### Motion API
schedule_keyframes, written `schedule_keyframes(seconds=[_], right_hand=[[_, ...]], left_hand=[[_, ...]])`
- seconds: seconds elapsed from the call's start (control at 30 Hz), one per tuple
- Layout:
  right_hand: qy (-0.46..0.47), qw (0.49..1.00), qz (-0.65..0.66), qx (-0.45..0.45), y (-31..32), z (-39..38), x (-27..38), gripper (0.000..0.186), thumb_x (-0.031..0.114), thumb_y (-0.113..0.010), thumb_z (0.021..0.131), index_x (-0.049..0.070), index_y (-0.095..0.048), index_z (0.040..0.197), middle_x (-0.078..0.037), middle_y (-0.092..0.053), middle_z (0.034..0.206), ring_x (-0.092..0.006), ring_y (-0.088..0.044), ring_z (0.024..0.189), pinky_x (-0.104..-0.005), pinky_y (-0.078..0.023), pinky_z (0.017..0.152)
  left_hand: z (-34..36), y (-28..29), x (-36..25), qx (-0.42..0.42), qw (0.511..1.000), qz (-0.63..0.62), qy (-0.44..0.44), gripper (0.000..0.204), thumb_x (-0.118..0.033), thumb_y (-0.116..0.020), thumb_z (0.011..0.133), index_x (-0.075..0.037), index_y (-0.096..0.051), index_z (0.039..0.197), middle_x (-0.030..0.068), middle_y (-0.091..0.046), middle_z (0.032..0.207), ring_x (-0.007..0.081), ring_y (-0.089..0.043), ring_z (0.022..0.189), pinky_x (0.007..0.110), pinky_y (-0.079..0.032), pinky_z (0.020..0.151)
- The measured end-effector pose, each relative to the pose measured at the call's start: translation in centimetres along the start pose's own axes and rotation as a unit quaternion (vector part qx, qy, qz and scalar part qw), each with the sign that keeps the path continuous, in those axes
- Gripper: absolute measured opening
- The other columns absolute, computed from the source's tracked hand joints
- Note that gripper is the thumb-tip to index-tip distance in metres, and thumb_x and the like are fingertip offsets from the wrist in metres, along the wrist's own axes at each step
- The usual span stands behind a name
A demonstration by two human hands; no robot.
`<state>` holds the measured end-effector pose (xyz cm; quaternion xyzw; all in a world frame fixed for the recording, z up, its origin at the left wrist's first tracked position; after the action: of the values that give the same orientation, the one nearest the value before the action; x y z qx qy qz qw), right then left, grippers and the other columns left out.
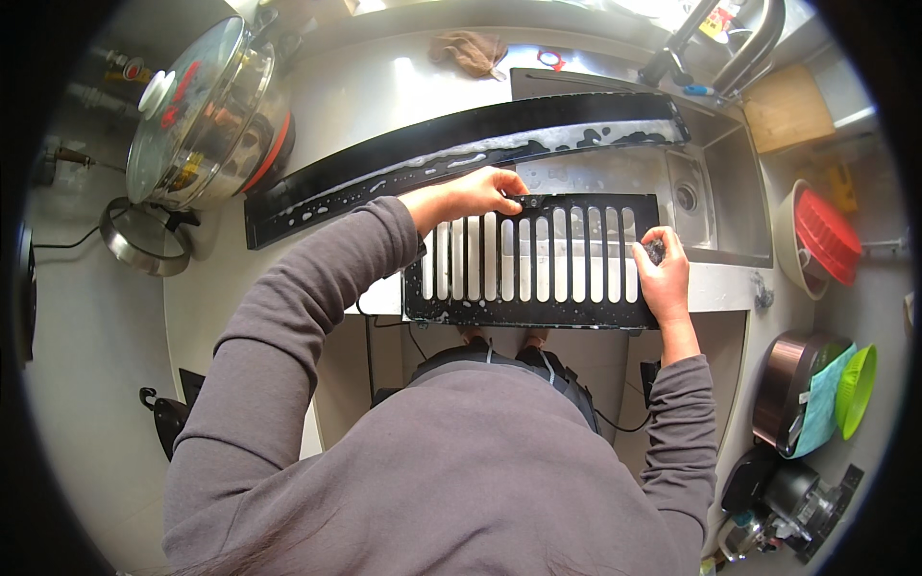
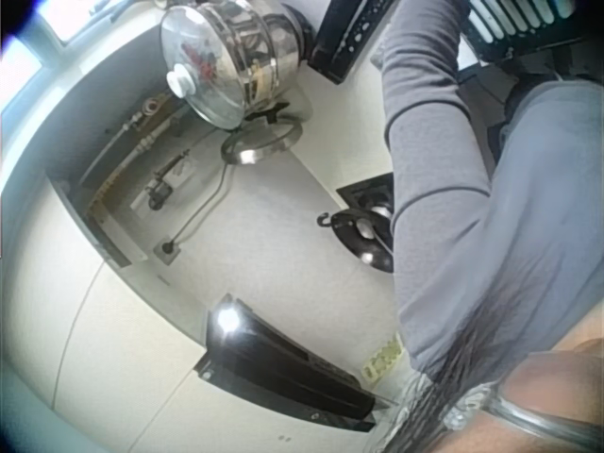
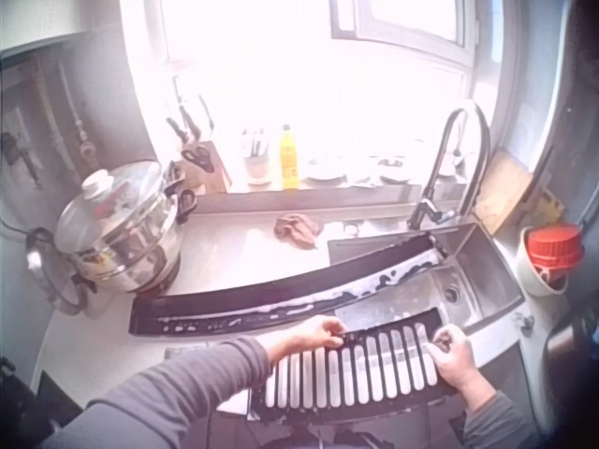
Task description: The person scrubs a black grill grate with a small abrasive pad on a kitchen countertop, then rinses it under running water from the sink faucet. The grate is handled by hand throughout the process.
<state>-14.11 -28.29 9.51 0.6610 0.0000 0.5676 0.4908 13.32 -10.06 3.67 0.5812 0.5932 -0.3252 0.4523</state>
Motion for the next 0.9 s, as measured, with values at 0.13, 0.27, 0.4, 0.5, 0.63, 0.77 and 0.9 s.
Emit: schedule_keyframes(seconds=[0.13, 0.27, 0.4, 0.5, 0.63, 0.77, 0.9], right_hand=[[-0.014, 1.000, 0.003, 0.001, -0.1, 0.0, 0.0, 0.014, 0.005, -0.067, 0.082, 0.004, -0.055, 0.087, -0.004, -0.055, 0.081, -0.0125, -0.052, 0.073, -0.0259, -0.045, 0.071], [0.014, 1.000, -0.006, -0.001, -0.3, 0.0, -0.4, 0.014, 0.004, -0.067, 0.085, 0.005, -0.054, 0.089, 0.003, -0.049, 0.077, -0.0047, -0.044, 0.068, -0.0210, -0.039, 0.064], [-0.007, 1.000, -0.010, 0.004, -0.7, 0.0, -1.7, 0.015, 0.007, -0.068, 0.084, 0.004, -0.054, 0.089, -0.003, -0.055, 0.081, -0.0119, -0.050, 0.071, -0.0259, -0.043, 0.069], [-0.028, 0.999, -0.018, 0.013, -1.0, 0.0, -3.0, 0.016, 0.008, -0.068, 0.083, 0.003, -0.054, 0.089, -0.006, -0.058, 0.084, -0.0163, -0.054, 0.074, -0.0289, -0.046, 0.071], [-0.020, 0.999, -0.049, 0.014, -1.4, -0.1, -4.6, 0.017, 0.011, -0.069, 0.084, 0.004, -0.055, 0.091, -0.009, -0.060, 0.086, -0.0216, -0.058, 0.076, -0.0321, -0.047, 0.072], [-0.010, 0.998, -0.058, 0.014, -1.8, -0.2, -5.9, 0.018, 0.012, -0.070, 0.083, 0.004, -0.056, 0.093, -0.012, -0.061, 0.088, -0.0277, -0.060, 0.079, -0.0357, -0.048, 0.073], [-0.011, 0.997, -0.066, 0.026, -2.1, -0.3, -6.6, 0.019, 0.011, -0.070, 0.082, 0.004, -0.056, 0.093, -0.014, -0.060, 0.089, -0.0315, -0.060, 0.082, -0.0375, -0.048, 0.075]], left_hand=[[0.1, 0.0, 0.1, 0.002, 1.000, -0.014, -0.007, 0.032, -0.006, -0.066, 0.086, -0.003, -0.064, 0.117, 0.0091, -0.066, 0.112, 0.0181, -0.059, 0.105, 0.033, -0.042, 0.099], [-0.2, 0.4, 0.0, 0.025, 0.999, -0.028, -0.006, 0.031, -0.004, -0.064, 0.086, -0.002, -0.064, 0.118, 0.0097, -0.066, 0.114, 0.0182, -0.059, 0.106, 0.033, -0.042, 0.100], [-1.0, 0.0, 0.2, -0.042, 0.998, -0.042, -0.037, 0.027, -0.003, -0.061, 0.088, -0.001, -0.064, 0.114, 0.0096, -0.066, 0.112, 0.0182, -0.059, 0.106, 0.033, -0.042, 0.101], [-1.1, -0.3, 0.5, -0.083, 0.993, -0.071, -0.048, 0.019, -0.006, -0.062, 0.090, -0.002, -0.066, 0.108, 0.0082, -0.068, 0.106, 0.0161, -0.061, 0.101, 0.031, -0.045, 0.096], [-0.7, -0.3, 0.8, -0.134, 0.990, 0.018, -0.036, 0.010, -0.010, -0.064, 0.092, -0.001, -0.069, 0.095, 0.0040, -0.070, 0.087, 0.0108, -0.064, 0.083, 0.027, -0.051, 0.079], [-0.5, -0.9, 1.2, -0.152, 0.987, 0.042, -0.030, 0.011, -0.009, -0.063, 0.092, -0.001, -0.070, 0.091, 0.0040, -0.070, 0.084, 0.0090, -0.062, 0.078, 0.026, -0.050, 0.076], [-0.7, -1.8, 1.5, -0.140, 0.989, 0.054, 0.000, 0.013, -0.006, -0.059, 0.093, -0.001, -0.070, 0.092, 0.0049, -0.071, 0.087, 0.0097, -0.063, 0.083, 0.026, -0.050, 0.080]])
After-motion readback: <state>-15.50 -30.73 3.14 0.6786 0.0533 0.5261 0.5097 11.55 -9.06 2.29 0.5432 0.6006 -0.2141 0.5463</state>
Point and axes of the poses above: each hand's wrist, its own z-axis towards the middle knuckle, its own y-axis out of the back of the hand, x = y × z, the point moved 1 cm from there along z, towards the middle knuckle
